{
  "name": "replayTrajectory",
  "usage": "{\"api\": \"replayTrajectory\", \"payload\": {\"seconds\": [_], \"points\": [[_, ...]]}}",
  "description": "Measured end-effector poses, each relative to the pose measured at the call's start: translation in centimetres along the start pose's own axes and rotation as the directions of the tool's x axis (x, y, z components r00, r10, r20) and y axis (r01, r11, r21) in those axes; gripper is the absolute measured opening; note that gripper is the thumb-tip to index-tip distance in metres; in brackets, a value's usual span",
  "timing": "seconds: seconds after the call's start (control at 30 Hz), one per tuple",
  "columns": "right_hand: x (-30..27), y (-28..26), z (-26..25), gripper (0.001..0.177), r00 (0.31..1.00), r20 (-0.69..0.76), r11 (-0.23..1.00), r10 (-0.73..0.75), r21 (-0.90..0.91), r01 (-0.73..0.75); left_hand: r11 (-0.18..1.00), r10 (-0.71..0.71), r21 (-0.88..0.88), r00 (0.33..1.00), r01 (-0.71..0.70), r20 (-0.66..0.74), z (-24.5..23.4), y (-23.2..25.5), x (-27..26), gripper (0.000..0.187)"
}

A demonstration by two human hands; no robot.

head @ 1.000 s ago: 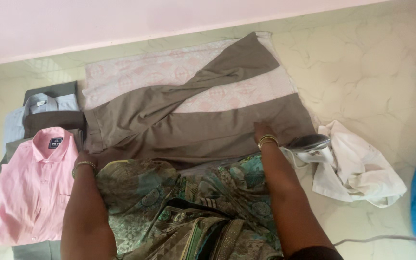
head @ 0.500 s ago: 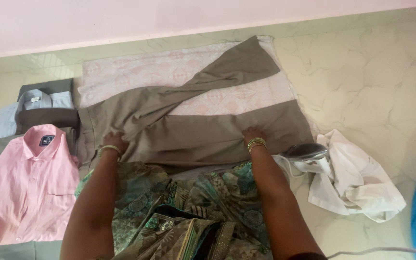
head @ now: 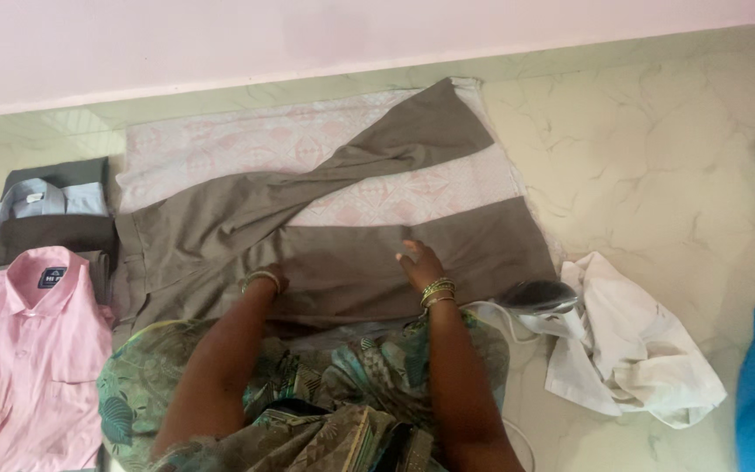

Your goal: The person irons a pair of brown trousers laid out on a patterned cloth on the floor. They smooth the fabric with one hand and use a white electric iron with the other, working along the legs and waist area before folding the garment.

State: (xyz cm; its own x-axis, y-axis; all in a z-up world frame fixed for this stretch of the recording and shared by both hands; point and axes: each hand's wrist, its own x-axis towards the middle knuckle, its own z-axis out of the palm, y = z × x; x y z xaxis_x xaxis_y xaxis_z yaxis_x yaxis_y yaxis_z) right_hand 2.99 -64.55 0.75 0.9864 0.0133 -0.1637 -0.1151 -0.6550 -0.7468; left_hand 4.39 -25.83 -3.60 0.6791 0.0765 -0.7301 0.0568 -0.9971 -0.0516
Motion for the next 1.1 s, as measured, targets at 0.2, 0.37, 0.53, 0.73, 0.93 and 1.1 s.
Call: {"api": "replayTrajectory", "payload": {"seconds": [0.2,0.37,0.53,0.73,0.93,1.1], "points": [[5.1,2.0,1.0,0.051,0.975,-0.220,0.999,0.015,0.050,-0.004,0.987,0.044,-0.141,0.979,-0.073,-0.198,-8.8,5.9,0.2,0.059],[6.3,4.9,0.8,0.054,0.990,-0.144,0.999,0.016,0.048,-0.009,0.959,0.249,-0.061,0.921,-0.278,-0.299,-13.7,13.1,1.0,0.069],[6.1,5.3,1.5,0.052,0.981,-0.191,0.993,-0.021,0.109,0.043,0.960,0.227,-0.094,0.926,-0.265,-0.301,-16.0,17.9,5.3,0.086],[5.8,3.3,0.3,0.050,0.982,-0.190,0.988,0.007,0.155,0.023,0.945,0.165,-0.209,0.920,-0.250,-0.354,-15.2,19.6,14.5,0.092],[5.5,2.5,0.4,0.048,0.988,-0.157,0.984,0.008,0.176,0.020,0.981,0.126,-0.113,0.964,-0.156,-0.235,-16.4,19.8,15.5,0.084],[6.0,4.1,0.9,0.048,0.992,-0.113,0.975,0.056,0.221,-0.030,0.989,0.143,0.057,0.953,-0.133,-0.267,-18.4,19.5,7.9,0.081]]}}
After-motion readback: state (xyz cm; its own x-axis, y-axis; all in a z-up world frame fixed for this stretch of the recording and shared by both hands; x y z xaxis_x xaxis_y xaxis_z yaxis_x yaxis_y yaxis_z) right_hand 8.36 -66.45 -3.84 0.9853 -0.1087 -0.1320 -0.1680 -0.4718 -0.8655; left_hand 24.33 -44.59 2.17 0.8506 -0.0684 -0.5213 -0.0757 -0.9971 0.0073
